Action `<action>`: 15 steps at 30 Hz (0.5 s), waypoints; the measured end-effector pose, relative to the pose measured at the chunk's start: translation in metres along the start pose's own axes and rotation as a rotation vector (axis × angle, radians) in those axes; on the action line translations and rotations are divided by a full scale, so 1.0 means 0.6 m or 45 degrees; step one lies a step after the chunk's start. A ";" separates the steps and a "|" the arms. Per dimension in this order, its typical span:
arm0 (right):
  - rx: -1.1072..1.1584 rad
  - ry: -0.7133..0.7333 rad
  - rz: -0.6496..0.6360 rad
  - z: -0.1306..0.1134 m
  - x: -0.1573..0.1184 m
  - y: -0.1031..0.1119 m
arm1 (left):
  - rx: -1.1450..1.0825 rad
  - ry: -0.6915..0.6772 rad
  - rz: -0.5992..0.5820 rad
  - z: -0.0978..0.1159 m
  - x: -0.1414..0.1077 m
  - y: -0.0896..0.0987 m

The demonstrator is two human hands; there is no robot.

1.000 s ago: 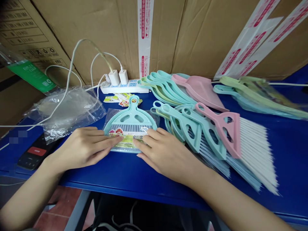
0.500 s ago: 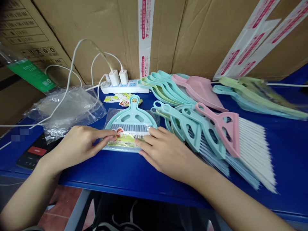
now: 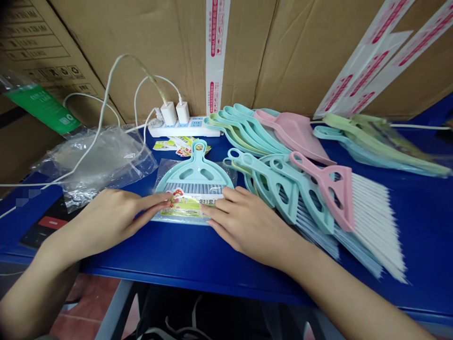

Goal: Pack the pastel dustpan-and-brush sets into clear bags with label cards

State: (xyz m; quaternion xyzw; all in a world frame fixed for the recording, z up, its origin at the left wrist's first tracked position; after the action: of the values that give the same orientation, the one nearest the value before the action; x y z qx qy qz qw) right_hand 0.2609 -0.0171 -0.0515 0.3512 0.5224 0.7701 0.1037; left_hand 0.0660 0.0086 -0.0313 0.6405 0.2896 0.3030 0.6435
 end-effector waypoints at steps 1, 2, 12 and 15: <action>0.004 0.000 0.002 0.000 0.000 0.000 | -0.026 -0.003 -0.008 -0.001 0.000 0.000; 0.007 0.000 0.004 0.001 0.000 0.000 | -0.050 -0.004 -0.006 -0.002 0.000 0.000; 0.014 0.028 0.015 0.003 0.004 0.002 | -0.080 -0.176 0.356 0.001 -0.004 0.024; -0.002 0.042 0.020 0.003 0.002 0.002 | -0.123 -0.187 0.426 0.001 -0.006 0.032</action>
State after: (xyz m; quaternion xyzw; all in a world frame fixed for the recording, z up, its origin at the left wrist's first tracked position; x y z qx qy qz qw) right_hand 0.2611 -0.0157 -0.0495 0.3424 0.5207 0.7769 0.0894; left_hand 0.0635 0.0055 -0.0123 0.6684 0.1163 0.3717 0.6337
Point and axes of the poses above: each hand's wrist, its own x-axis towards the middle knuckle, its own y-axis out of the back of the hand, z = x × y, the point moved 5 cm from there along x, towards the middle knuckle, and after that the axes turned 12 degrees about -x, right-handed, at the moved point
